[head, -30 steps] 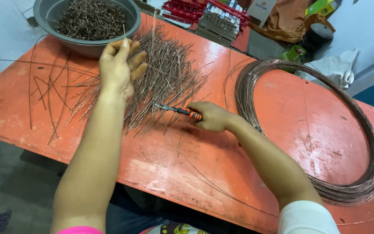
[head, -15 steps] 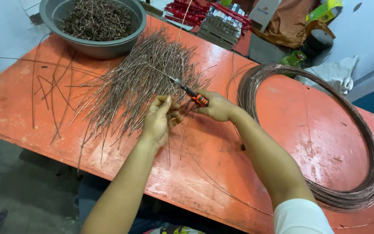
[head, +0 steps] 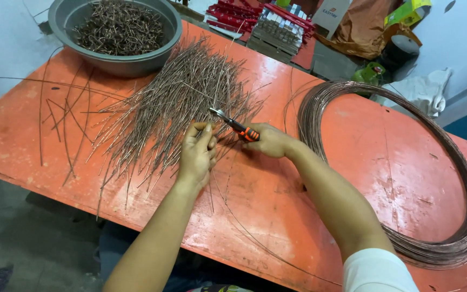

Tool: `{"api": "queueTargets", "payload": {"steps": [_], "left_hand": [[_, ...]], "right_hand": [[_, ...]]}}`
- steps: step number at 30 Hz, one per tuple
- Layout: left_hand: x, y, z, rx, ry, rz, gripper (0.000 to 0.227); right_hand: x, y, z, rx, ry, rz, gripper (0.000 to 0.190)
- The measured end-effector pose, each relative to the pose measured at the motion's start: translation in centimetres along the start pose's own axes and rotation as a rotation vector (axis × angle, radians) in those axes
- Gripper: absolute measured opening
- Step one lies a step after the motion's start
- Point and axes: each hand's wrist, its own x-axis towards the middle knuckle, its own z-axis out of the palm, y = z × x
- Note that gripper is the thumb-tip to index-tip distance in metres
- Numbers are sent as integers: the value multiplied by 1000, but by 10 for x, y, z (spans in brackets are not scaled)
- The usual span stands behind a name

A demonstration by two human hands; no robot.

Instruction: The person is cutting individual strands of copper wire from a large coil into smaller pieces using pliers on an orange work surface.

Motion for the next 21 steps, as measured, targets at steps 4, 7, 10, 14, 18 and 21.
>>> {"api": "queueTargets", "payload": {"steps": [4, 7, 10, 14, 18, 21], "left_hand": [[3, -5, -4, 4, 12, 2, 8], [2, -6, -7, 13, 9, 2, 8], [1, -4, -7, 23, 8, -10, 9], [2, -2, -10, 47, 36, -1, 10], [10, 9, -19, 22, 67, 16, 11], [16, 20, -23, 30, 46, 31, 10]], "right_hand": [[-1, -14, -6, 8, 3, 12, 28], [0, -14, -4, 14, -24, 22, 28], [4, -11, -1, 30, -37, 30, 24], [4, -11, 3, 18, -24, 56, 25], [3, -24, 3, -2, -86, 55, 28], [-1, -23, 0, 1, -114, 56, 29]]}}
